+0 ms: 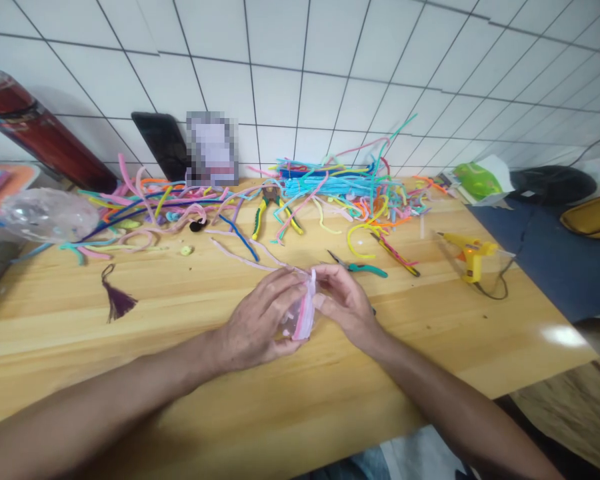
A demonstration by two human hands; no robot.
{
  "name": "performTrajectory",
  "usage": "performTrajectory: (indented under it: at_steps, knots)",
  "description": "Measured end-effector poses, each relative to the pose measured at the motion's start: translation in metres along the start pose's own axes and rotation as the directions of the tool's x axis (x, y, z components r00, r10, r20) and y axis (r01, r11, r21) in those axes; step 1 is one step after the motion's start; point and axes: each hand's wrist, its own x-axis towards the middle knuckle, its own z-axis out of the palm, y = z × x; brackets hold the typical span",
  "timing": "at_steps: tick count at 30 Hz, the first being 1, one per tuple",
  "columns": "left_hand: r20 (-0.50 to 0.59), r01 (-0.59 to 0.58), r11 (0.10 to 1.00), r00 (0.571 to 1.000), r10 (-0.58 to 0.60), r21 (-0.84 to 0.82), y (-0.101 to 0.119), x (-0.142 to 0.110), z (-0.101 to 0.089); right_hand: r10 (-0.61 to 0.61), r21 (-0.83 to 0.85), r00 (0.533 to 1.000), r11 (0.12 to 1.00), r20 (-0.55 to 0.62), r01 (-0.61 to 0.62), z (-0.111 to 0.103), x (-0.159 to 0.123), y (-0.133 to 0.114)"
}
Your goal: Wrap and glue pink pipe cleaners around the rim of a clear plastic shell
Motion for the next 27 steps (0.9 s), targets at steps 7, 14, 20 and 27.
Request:
performTrajectory:
  at_steps: [7,14,20,27]
  knots:
    - [0.067,0.062,0.986,0.996,-0.052,-0.156,0.004,0.007,-0.01,-0.052,-0.07,0.998,0.996,0.021,0.053,0.0,0.001,0.001]
    - [0.081,0.254,0.928,0.967,-0.241,-0.273,0.016,0.009,-0.012,-0.064,-0.104,0.998,0.992,0.017,0.066,0.001,0.0,-0.001]
    - [0.139,0.356,0.885,0.934,-0.328,-0.3,0.017,0.016,-0.016,-0.11,-0.105,0.994,0.988,0.026,0.112,0.001,-0.001,-0.002]
    - [0.183,0.357,0.857,0.933,-0.31,-0.371,0.019,0.022,-0.021,-0.114,-0.095,0.993,0.989,0.027,0.116,0.0,-0.003,0.002]
